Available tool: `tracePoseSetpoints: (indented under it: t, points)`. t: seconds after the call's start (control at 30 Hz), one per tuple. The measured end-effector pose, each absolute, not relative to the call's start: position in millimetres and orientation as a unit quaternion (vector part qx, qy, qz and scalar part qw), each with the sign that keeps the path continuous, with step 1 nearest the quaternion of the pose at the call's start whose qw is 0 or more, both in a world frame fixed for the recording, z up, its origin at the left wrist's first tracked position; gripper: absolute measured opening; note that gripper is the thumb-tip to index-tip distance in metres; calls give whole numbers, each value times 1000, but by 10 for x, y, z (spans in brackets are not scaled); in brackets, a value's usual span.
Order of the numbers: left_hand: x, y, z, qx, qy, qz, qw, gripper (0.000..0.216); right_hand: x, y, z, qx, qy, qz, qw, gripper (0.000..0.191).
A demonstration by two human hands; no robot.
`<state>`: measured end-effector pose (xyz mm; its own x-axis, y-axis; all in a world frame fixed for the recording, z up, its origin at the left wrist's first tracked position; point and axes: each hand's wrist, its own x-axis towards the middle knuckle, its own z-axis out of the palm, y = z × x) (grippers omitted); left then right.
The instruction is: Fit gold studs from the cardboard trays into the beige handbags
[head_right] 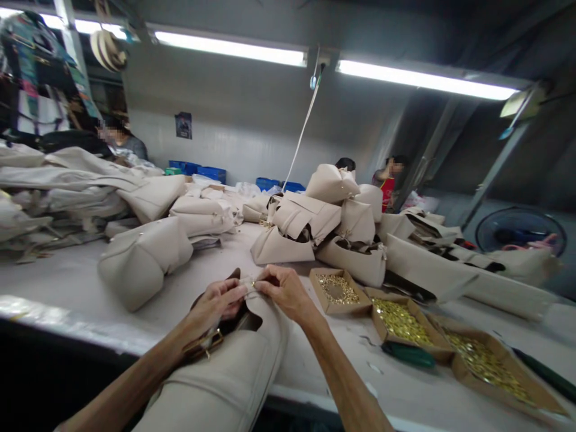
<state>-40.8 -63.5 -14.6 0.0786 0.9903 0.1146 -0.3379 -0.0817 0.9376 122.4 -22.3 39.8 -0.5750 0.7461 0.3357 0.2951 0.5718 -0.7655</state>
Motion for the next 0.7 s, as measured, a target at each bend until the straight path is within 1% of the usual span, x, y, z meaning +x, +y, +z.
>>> tracePoseSetpoints:
  t: [0.17,0.33,0.53,0.6,0.7]
  points:
    - [-404,-628,-157,460,352,577,576,51,1227,-218,460,-310,-832,334,318,12]
    - [-397,-642,-169,467,357,579,565,49,1180,-281,485,-350,-844,271,304,16]
    - [-380,-688,-182,471,379,591,534,45,1030,-354,390,-453,-806,183,334,20]
    - [-380,-691,-164,472,380,586,538,45,1019,-351,380,-454,-805,197,327,15]
    - [-389,-682,-134,474,376,576,550,48,1057,-316,375,-401,-818,246,331,9]
